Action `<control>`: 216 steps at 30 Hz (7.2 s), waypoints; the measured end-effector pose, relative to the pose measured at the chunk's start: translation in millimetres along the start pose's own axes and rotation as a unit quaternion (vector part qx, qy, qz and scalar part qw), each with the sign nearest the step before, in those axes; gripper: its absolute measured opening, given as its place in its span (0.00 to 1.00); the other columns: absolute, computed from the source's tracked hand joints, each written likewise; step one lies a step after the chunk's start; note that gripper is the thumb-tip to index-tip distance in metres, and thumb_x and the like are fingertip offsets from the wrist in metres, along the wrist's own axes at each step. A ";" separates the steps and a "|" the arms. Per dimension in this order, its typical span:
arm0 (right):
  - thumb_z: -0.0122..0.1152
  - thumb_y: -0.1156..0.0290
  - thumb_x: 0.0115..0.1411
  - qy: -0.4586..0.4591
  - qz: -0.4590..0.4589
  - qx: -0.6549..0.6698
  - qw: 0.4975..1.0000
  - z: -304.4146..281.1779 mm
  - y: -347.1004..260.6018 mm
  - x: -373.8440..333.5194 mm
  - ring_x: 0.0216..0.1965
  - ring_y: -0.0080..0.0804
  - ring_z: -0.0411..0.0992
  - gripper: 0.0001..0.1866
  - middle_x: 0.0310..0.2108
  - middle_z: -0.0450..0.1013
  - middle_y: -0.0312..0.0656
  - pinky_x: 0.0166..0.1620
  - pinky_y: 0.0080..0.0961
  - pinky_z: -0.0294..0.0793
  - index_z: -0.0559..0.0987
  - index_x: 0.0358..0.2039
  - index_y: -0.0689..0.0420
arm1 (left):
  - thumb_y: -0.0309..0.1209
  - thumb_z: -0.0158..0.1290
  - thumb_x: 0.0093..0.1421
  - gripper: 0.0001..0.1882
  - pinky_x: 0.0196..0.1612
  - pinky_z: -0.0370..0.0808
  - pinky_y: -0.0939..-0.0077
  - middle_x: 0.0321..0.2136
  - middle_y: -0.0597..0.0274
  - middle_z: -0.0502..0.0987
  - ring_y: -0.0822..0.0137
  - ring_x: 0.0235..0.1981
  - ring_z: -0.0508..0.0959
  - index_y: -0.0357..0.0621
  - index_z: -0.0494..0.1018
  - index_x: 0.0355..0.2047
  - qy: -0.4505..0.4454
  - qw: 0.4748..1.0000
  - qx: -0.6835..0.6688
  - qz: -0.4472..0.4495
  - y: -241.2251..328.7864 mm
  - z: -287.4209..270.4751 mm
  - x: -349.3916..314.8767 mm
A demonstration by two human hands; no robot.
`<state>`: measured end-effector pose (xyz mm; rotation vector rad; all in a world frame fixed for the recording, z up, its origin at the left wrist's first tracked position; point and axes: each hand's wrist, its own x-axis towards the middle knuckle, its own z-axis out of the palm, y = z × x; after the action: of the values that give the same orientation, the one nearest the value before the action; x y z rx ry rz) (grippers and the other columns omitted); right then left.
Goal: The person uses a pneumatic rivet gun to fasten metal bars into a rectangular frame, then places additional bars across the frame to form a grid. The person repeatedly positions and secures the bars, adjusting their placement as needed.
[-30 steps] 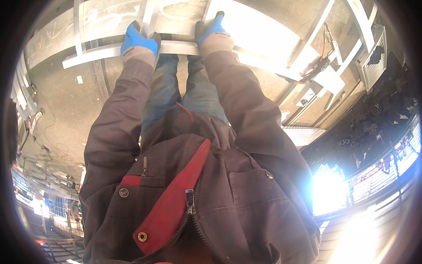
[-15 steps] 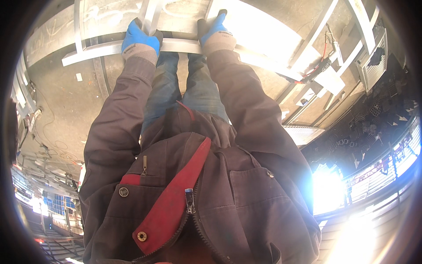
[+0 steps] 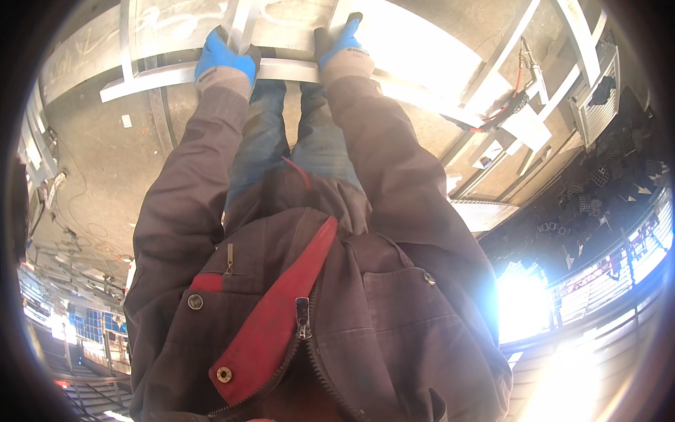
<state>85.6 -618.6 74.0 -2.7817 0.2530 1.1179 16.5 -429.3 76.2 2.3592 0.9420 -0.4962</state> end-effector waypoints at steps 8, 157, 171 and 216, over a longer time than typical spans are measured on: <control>0.45 0.38 0.68 -0.032 0.034 0.011 0.999 -7.0 -7.2 -4.9 0.51 0.61 0.78 0.49 0.49 0.79 0.61 0.57 0.47 0.74 0.41 0.76 0.56 | 0.45 0.65 0.53 0.42 0.57 0.76 0.58 0.54 0.46 0.77 0.48 0.54 0.80 0.39 0.64 0.64 0.010 1.000 0.010 0.005 1.1 2.3 0.0; 0.60 0.51 0.65 0.134 -0.017 0.360 0.923 -54.3 146.2 15.5 0.49 0.52 0.79 0.37 0.48 0.80 0.56 0.53 0.42 0.76 0.66 0.70 0.54 | 0.34 0.61 0.53 0.30 0.70 0.60 0.50 0.45 0.50 0.81 0.49 0.52 0.79 0.40 0.71 0.56 0.066 0.992 0.103 0.030 -26.8 16.0 0.9; 0.59 0.53 0.66 0.122 -0.022 0.381 0.916 -51.4 130.4 32.4 0.54 0.55 0.77 0.36 0.53 0.78 0.58 0.58 0.42 0.75 0.63 0.71 0.51 | 0.32 0.58 0.55 0.28 0.63 0.66 0.52 0.41 0.49 0.82 0.46 0.46 0.80 0.35 0.71 0.55 0.093 0.990 0.096 0.033 -33.9 25.0 3.6; 0.52 0.42 0.69 0.072 -0.108 -0.010 0.992 -46.3 158.6 5.5 0.41 0.55 0.80 0.33 0.40 0.82 0.55 0.46 0.44 0.77 0.75 0.57 0.61 | 0.27 0.52 0.58 0.28 0.58 0.72 0.55 0.52 0.43 0.79 0.43 0.55 0.76 0.36 0.70 0.60 0.092 0.987 0.117 0.053 -35.8 23.9 4.6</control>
<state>88.3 -782.8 93.8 -2.8271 -0.0466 0.8778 -9.1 -419.8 42.6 2.6894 0.8722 -0.3679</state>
